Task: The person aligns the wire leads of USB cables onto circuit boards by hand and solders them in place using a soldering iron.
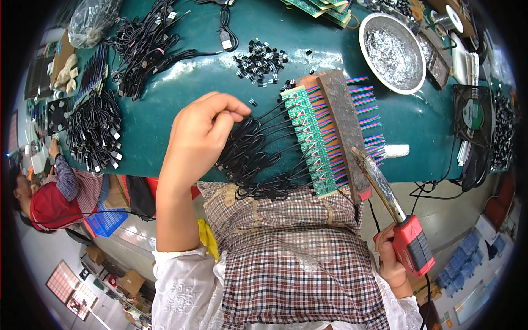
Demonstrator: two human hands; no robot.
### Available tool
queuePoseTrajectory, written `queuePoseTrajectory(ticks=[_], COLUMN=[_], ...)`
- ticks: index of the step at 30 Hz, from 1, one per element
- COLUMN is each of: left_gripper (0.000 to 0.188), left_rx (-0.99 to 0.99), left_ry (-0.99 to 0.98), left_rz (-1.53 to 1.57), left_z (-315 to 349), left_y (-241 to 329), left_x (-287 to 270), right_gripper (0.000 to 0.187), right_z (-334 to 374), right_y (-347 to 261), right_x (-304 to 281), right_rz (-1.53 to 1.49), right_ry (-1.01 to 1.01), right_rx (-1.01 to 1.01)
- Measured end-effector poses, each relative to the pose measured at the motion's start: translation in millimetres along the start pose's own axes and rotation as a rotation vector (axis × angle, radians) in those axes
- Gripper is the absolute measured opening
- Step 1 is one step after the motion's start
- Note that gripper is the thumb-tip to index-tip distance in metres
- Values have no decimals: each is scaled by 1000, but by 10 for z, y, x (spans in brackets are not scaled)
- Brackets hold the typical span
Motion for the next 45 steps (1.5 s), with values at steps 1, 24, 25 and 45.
queuePoseTrajectory(ticks=[1,24,25,45], left_gripper=[23,7,9,13], left_rx=[18,374,347,249], left_ry=[-39,599,642,-258], left_rz=[15,-299,-155,257], left_z=[-55,-335,-309,882], left_y=[21,25,19,933], left_x=[39,-757,-784,910], right_gripper=[12,11,11,48], right_z=[-9,-43,-33,-680], right_y=[-7,-26,-13,-842], right_x=[0,-12,-14,446], right_rz=[1,-21,-17,-435], right_ry=[1,10,22,-126], right_rx=[0,24,41,-194])
Point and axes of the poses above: each hand's wrist, its own z-axis away from the middle knuckle, its own x-axis out of the palm, y = z × x, the point moved 8 cm from there along -z, towards the middle knuckle, and after that the axes turned 1 degree about x, right-handed, at the moved point
